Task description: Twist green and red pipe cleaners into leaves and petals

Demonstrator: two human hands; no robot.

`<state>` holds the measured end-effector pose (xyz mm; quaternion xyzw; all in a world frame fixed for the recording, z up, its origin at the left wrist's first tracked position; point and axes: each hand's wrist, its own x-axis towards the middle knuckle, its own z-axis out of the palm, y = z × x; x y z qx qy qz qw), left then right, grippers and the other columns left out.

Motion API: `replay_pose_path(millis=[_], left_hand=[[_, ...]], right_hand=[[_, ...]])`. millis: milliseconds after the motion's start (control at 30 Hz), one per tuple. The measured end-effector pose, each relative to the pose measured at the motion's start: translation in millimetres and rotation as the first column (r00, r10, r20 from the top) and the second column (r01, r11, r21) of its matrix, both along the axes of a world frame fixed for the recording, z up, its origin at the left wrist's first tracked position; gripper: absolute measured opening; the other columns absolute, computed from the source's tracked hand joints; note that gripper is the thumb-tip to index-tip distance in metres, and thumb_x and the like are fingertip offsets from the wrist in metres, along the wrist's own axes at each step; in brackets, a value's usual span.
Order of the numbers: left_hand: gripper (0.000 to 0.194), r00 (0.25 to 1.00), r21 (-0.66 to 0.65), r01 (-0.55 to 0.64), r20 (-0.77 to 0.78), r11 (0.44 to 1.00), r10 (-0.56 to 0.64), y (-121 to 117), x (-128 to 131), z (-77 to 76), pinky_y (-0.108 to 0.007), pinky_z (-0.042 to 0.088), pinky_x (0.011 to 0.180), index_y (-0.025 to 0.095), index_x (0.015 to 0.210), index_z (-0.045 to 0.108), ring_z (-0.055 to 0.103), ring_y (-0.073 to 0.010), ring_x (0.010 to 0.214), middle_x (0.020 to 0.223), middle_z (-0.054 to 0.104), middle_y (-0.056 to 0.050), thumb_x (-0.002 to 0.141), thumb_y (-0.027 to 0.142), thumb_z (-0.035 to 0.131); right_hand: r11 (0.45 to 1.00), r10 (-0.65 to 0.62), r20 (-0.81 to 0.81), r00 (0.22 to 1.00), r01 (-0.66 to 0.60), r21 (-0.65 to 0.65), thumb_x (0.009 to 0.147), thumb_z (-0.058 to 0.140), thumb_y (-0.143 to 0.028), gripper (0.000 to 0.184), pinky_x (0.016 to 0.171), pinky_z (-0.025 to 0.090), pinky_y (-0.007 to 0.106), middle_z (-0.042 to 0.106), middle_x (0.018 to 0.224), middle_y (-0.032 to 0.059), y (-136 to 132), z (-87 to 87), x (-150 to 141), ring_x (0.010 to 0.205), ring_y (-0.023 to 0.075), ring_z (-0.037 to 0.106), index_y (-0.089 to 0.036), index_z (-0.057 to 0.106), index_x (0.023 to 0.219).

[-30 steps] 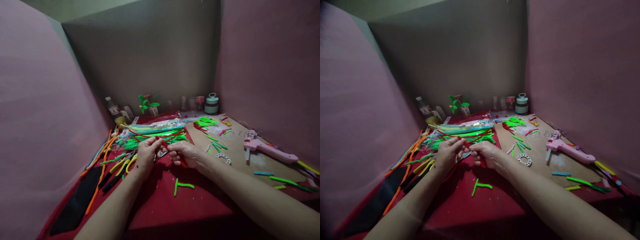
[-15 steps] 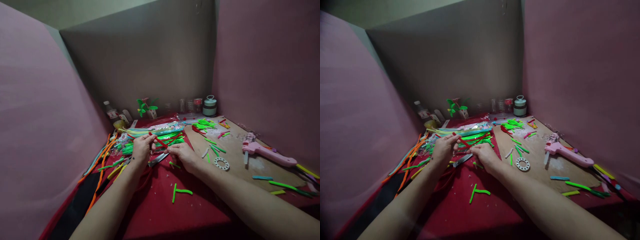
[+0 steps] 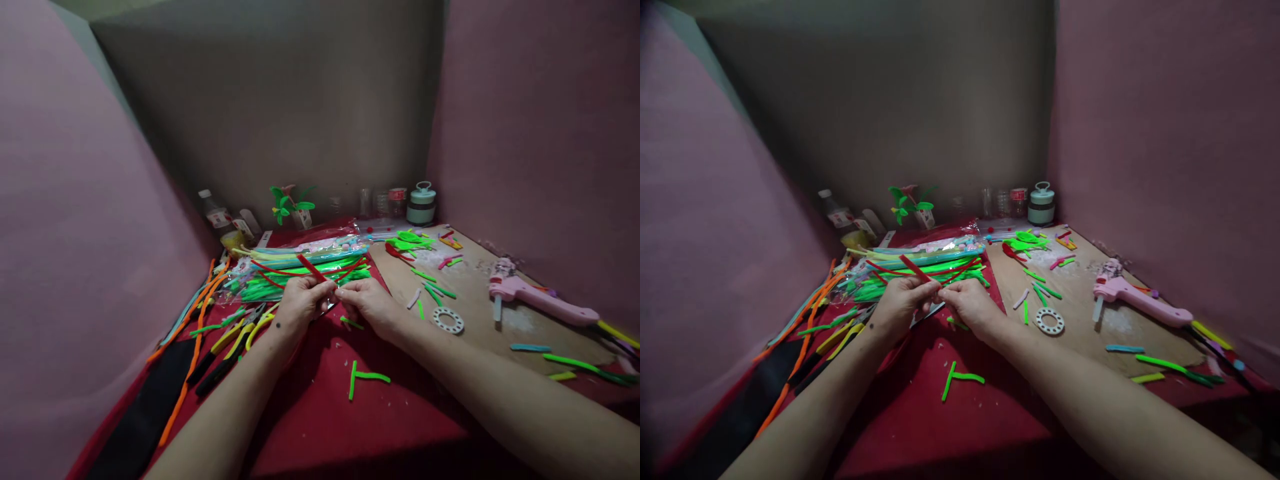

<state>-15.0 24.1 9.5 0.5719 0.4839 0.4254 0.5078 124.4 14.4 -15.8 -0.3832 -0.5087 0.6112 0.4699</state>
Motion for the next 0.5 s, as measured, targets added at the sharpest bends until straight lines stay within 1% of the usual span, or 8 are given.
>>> replay_pose_path(millis=[133, 233, 267, 333, 433, 500], left_hand=[[0.024, 0.992, 0.025, -0.122, 0.033, 0.992, 0.122, 2, -4, 1.8, -0.019, 0.025, 0.036, 0.011, 0.062, 0.063, 0.039, -0.0061, 0.034, 0.04, 0.051, 0.002, 0.064, 0.034, 0.069], [0.025, 0.984, 0.054, -0.171, 0.053, 0.984, 0.168, 3, -6, 4.5, -0.019, 0.027, 0.037, 0.012, 0.058, 0.06, 0.039, -0.0059, 0.033, 0.039, 0.05, 0.002, 0.064, 0.034, 0.07], [0.026, 0.985, 0.061, -0.162, 0.065, 0.985, 0.158, 3, -6, 4.8, -0.019, 0.028, 0.037, 0.012, 0.058, 0.059, 0.039, -0.0058, 0.033, 0.039, 0.05, 0.002, 0.065, 0.035, 0.069], [0.026, 0.992, 0.053, -0.096, 0.091, 0.994, 0.091, 2, -5, 3.6, -0.019, 0.029, 0.038, 0.012, 0.06, 0.06, 0.04, -0.0056, 0.035, 0.041, 0.05, 0.002, 0.066, 0.035, 0.069], [0.025, 0.991, -0.009, 0.021, 0.136, 1.0, -0.02, 0, -1, -1.9, -0.018, 0.027, 0.038, 0.011, 0.066, 0.063, 0.041, -0.0049, 0.038, 0.047, 0.054, 0.002, 0.063, 0.034, 0.072], [0.023, 0.981, -0.035, 0.054, 0.191, 0.998, -0.046, -1, 2, -5.5, -0.017, 0.027, 0.039, 0.011, 0.068, 0.063, 0.042, -0.005, 0.041, 0.05, 0.055, 0.001, 0.061, 0.031, 0.073]], right_hand=[[0.996, 0.045, -0.018, 0.999, -0.046, -0.071, 0.068, 0.057, -0.032, 0.019, 0.036, 0.027, 0.022, 0.043, 0.042, -0.0056, -3, 3.7, 0, 0.032, 0.0069, 0.035, -0.014, 0.06, 0.062], [0.997, 0.029, -0.007, 1.0, -0.029, -0.076, 0.066, 0.058, -0.03, 0.017, 0.037, 0.027, 0.022, 0.044, 0.044, -0.0054, -4, 6.5, 1, 0.034, 0.0064, 0.036, -0.014, 0.062, 0.063], [0.997, 0.022, -0.01, 1.0, -0.022, -0.072, 0.066, 0.058, -0.029, 0.016, 0.037, 0.027, 0.022, 0.044, 0.044, -0.0054, -4, 7.1, 2, 0.034, 0.0063, 0.036, -0.014, 0.062, 0.063], [0.998, 0.012, -0.024, 1.0, -0.013, -0.054, 0.065, 0.058, -0.028, 0.015, 0.039, 0.026, 0.022, 0.043, 0.043, -0.0055, -4, 8.0, 4, 0.035, 0.0061, 0.036, -0.013, 0.063, 0.063], [1.0, 0.015, -0.007, 1.0, -0.015, -0.013, 0.065, 0.058, -0.028, 0.016, 0.04, 0.023, 0.022, 0.042, 0.04, -0.0052, -2, 8.2, 6, 0.035, 0.006, 0.035, -0.013, 0.062, 0.06], [1.0, 0.017, 0.028, 0.999, -0.017, 0.014, 0.066, 0.057, -0.027, 0.017, 0.04, 0.021, 0.023, 0.042, 0.038, -0.0046, -1, 7.5, 7, 0.034, 0.0063, 0.034, -0.013, 0.062, 0.058]])
